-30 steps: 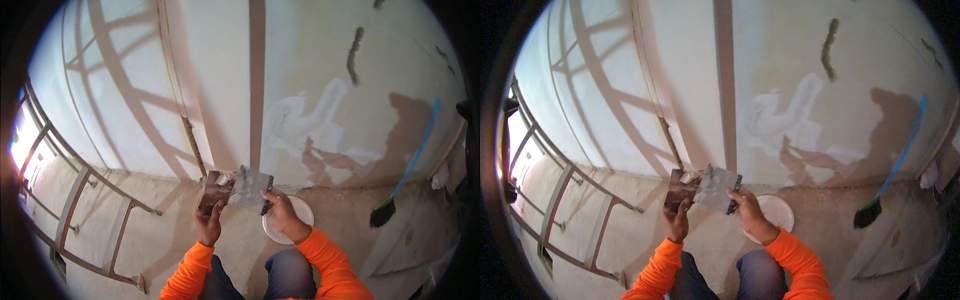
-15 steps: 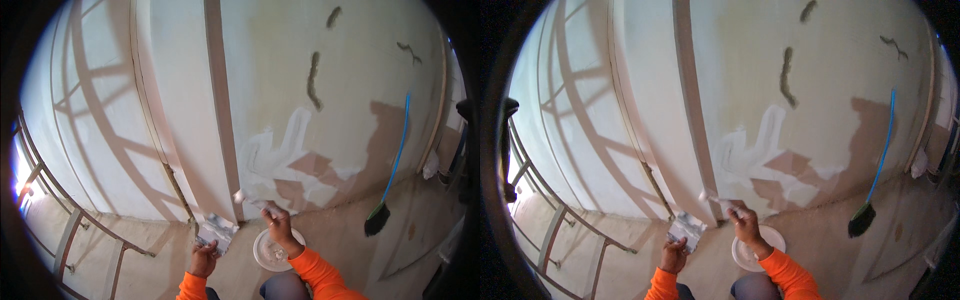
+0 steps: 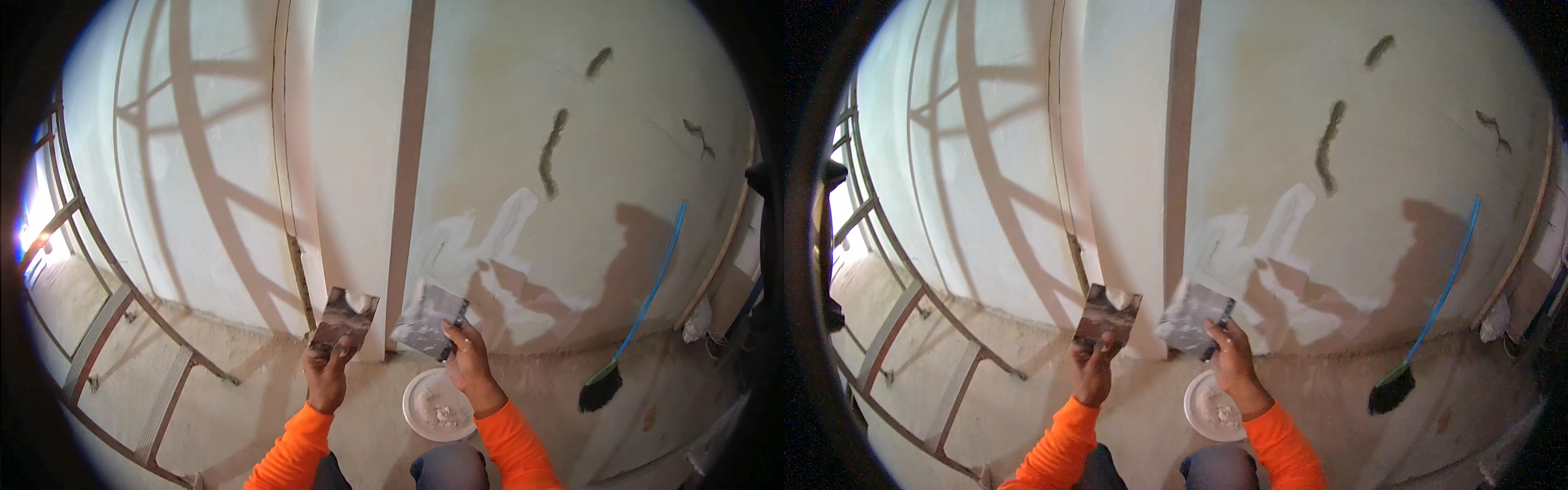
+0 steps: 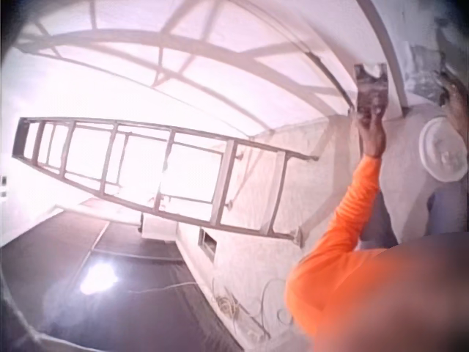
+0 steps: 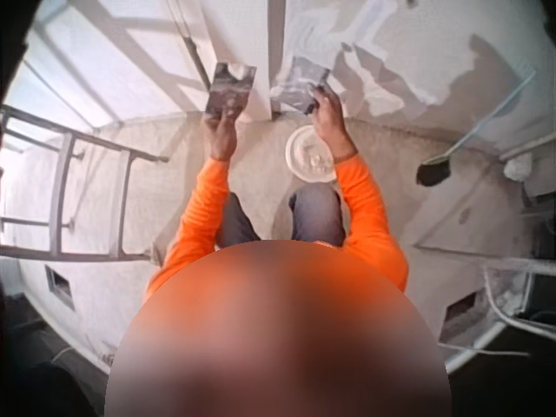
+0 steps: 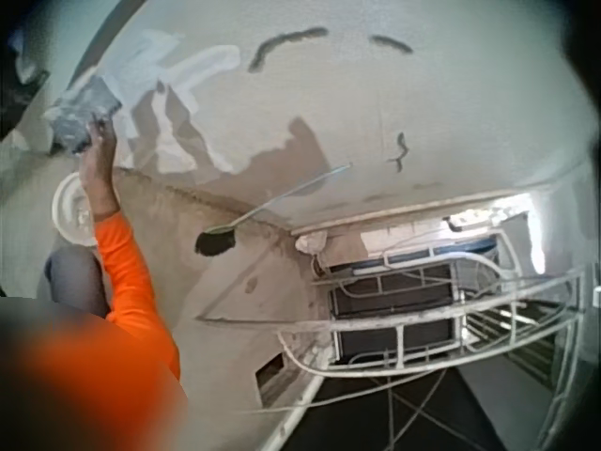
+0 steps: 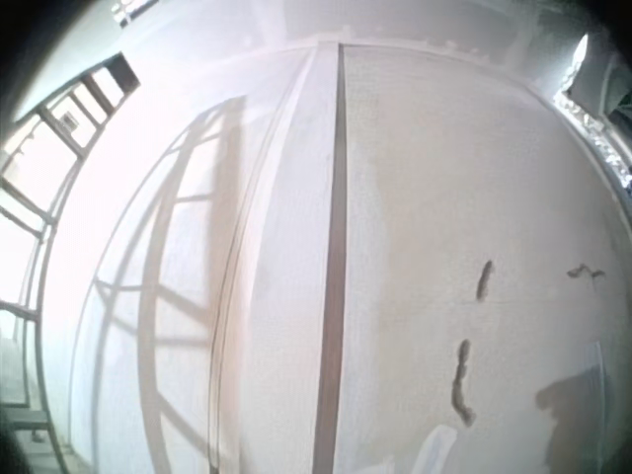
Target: The person applies plaster to a wall using a trowel and a smaller putty knife. They repeatedly scoop plaster from a bucket and spread it along a vertical seam and adjacent wall area, smoothing the surface.
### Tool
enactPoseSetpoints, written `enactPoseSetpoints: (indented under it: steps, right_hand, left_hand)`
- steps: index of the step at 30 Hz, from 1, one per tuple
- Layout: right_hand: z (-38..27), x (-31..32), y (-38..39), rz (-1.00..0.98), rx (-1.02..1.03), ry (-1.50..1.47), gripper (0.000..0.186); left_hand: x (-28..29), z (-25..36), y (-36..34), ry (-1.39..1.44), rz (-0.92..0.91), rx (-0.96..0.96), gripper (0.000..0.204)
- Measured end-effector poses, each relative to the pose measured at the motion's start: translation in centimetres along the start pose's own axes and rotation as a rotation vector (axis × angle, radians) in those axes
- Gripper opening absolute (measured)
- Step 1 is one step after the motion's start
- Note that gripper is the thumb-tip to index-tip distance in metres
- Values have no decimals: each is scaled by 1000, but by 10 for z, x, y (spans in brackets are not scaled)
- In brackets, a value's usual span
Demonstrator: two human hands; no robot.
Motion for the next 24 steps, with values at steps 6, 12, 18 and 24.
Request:
enactPoseSetpoints:
  steps: [6,12,18,24]
  right_hand:
    - [-1,-59,19,-36,-178,69,31]
    - [-70,-69,-11,189,-168,-337,43]
    - [-224,-121,-158,109,927,666,42]
    - [-307,-177,-286,616,1486,1909,53]
  left_hand:
    - [-6,-11,-1,-506,-83,-434,42]
    - [10,-11,-9,-972,-112,-388,48]
    - [30,-23,3,-814,70,-199,34]
    - [39,-25,1,-742,115,-209,30]
Point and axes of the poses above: each hand's wrist, its own y-axis away from the middle knuckle, its own x-axis out of the back of the hand, z = x × y, the point moved 1 cm from there along -y, towards the middle knuckle, and after that the axes turned 5 degrees about y, right-handed, at the moved point
